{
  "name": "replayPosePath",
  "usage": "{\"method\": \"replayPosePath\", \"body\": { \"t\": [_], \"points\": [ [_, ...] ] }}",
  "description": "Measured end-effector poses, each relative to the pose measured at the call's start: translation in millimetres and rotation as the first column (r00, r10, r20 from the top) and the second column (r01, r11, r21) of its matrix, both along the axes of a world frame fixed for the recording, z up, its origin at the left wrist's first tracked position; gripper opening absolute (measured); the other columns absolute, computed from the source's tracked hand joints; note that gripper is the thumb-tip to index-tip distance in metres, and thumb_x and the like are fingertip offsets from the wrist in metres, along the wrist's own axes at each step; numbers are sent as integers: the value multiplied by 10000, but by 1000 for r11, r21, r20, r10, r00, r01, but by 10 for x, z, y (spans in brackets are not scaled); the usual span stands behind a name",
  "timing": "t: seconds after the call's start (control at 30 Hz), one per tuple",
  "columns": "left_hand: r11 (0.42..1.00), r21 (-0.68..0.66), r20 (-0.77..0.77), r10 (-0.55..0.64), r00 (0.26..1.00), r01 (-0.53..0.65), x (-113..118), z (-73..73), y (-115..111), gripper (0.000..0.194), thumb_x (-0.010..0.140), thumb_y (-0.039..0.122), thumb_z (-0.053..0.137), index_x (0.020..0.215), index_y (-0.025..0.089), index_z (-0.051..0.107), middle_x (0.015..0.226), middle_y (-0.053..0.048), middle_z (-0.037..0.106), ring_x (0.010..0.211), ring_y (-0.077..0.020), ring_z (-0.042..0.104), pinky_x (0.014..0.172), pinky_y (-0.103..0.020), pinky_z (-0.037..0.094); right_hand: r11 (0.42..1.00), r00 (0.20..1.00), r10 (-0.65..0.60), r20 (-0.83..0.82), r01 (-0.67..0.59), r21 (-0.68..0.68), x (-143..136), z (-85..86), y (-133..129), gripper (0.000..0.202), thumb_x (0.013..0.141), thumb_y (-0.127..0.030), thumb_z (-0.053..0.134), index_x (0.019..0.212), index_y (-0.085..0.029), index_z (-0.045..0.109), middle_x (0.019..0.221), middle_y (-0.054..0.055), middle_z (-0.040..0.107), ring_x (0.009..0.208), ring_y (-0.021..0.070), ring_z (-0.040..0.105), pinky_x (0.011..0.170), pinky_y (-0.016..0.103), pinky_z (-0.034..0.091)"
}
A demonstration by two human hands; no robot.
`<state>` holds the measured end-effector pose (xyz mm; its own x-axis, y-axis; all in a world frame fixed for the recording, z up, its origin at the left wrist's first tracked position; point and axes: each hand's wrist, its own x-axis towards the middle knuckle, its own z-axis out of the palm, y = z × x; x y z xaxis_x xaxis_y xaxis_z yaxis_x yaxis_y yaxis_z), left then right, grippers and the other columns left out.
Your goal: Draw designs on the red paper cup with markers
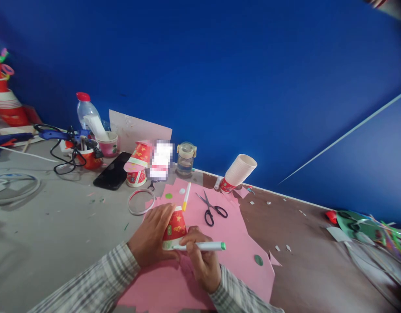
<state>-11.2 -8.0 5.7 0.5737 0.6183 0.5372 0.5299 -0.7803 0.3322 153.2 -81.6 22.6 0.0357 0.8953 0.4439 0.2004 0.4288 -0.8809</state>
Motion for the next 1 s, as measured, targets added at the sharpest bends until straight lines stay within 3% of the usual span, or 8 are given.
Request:
{"method": "replayPosePath", "body": {
  "t": [0.2, 0.33, 0.47, 0.6, 0.7, 0.77, 1.0],
  "points": [
    [1000, 11, 23, 0, 1000, -1, 3, 2, -4, 1213, 423, 749, 621, 1336, 200, 41, 1217, -179, 466, 1074, -352, 455, 854, -506, 414, 993, 985, -102, -139, 93, -74, 5, -48, 9, 242, 842, -303, 470, 771, -211, 682, 668, 32, 622, 470, 179, 517, 451, 274, 420],
    [1000, 13, 19, 0, 1000, -1, 3, 12, -5, 1196, 438, 754, 607, 1335, 193, 51, 1212, -180, 472, 1068, -351, 461, 850, -508, 418, 997, 989, -2, -150, -10, -80, 10, -27, 3, 260, 841, -328, 476, 736, -195, 673, 606, 17, 571, 486, 183, 500, 471, 283, 420],
    [1000, 31, 7, -6, 1000, 5, 0, 13, 1, 1182, 457, 761, 584, 1336, 197, 30, 1207, -185, 475, 1076, -347, 461, 847, -504, 424, 998, 994, 10, -108, -16, -56, 7, -17, 12, 245, 841, -309, 486, 717, -204, 670, 590, 16, 573, 551, 212, 531, 525, 310, 440],
    [1000, 23, 6, 10, 1000, -11, -2, -3, 2, 1208, 435, 771, 585, 1336, 206, 11, 1209, -183, 474, 1078, -351, 461, 846, -505, 425, 992, 985, -98, -144, 86, -91, 2, -61, 35, 256, 837, -343, 491, 733, -206, 680, 584, 5, 564, 457, 170, 480, 471, 277, 420],
    [1000, 7, 8, 28, 1000, -28, -2, -13, 0, 1218, 420, 769, 597, 1336, 206, 26, 1210, -179, 473, 1067, -358, 465, 840, -516, 425, 985, 961, -143, -235, 115, -129, 1, -76, 48, 298, 839, -383, 474, 727, -200, 681, 469, -41, 463, 398, 146, 414, 427, 249, 391],
    [1000, -1, 12, 22, 1000, -22, -3, -15, 1, 1217, 418, 759, 612, 1335, 203, 38, 1216, -179, 469, 1069, -361, 461, 843, -521, 421, 988, 961, -111, -253, 79, -135, 2, -63, 48, 319, 833, -399, 476, 699, -192, 679, 446, -51, 427, 398, 145, 406, 416, 242, 379],
    [999, -42, 7, 7, 1000, -6, -10, -34, 9, 1226, 405, 743, 638, 1331, 229, 20, 1234, -172, 454, 1097, -368, 440, 871, -530, 397, 992, 981, -25, -191, 0, -130, 13, -32, 46, 294, 827, -358, 499, 671, -184, 678, 540, -10, 520, 434, 149, 449, 437, 249, 389]
  ]
}}
